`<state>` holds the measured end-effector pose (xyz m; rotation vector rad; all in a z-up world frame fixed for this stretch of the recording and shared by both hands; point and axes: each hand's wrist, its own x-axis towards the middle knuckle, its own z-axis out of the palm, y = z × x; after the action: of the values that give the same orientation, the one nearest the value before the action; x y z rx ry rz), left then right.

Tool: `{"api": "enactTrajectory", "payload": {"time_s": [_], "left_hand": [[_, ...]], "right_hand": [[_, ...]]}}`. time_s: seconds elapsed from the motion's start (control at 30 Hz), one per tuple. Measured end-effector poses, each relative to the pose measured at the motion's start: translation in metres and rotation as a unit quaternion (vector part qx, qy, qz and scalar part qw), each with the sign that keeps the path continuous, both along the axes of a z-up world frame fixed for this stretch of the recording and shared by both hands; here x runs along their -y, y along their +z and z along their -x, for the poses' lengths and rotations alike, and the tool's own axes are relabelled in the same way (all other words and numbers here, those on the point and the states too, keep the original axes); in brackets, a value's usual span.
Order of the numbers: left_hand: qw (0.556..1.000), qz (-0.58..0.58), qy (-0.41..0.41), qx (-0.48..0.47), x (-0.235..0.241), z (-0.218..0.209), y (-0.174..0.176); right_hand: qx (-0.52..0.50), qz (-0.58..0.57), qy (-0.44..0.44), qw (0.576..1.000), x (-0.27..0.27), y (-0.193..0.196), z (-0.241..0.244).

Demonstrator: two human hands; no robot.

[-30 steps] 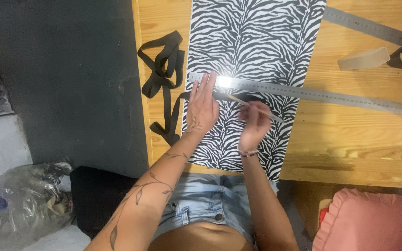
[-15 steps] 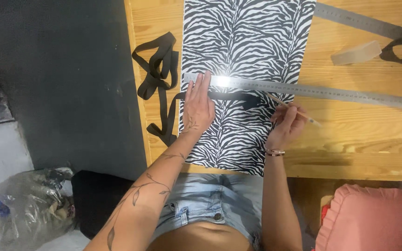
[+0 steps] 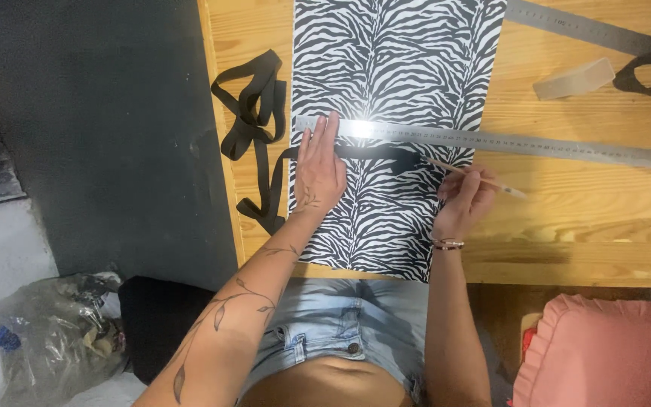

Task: The person measures a piece of zebra-print fabric using a metal ruler and marks a line with a pen. They then use scissors to cut the fabric along the marked line.

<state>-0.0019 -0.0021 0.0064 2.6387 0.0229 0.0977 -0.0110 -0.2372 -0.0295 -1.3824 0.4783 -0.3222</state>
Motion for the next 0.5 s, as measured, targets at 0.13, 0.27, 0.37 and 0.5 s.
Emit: {"api": "enactTrajectory", "payload": {"time_s": [0.13,0.27,0.37,0.5], "left_hand": [[1.0,0.0,0.002,0.001,0.0,-0.001,0.001],[1.0,0.004,0.003,0.003,0.001,0.0,0.0],[1.0,0.002,0.001,0.015,0.0,0.0,0.0],[1.0,-0.006,-0.003,0.03,0.001,-0.002,0.0]], "right_hand": [[0.01,0.025,0.024,0.999,0.001,-0.003,-0.001],[-0.044,-0.055,-0.09,0.993,-0.003,0.0,-0.001],[-0.094,-0.082,-0.174,0.977,0.004,-0.002,0.004],[-0.17,0.04,-0.24,0.955,0.032,-0.004,0.003]]}}
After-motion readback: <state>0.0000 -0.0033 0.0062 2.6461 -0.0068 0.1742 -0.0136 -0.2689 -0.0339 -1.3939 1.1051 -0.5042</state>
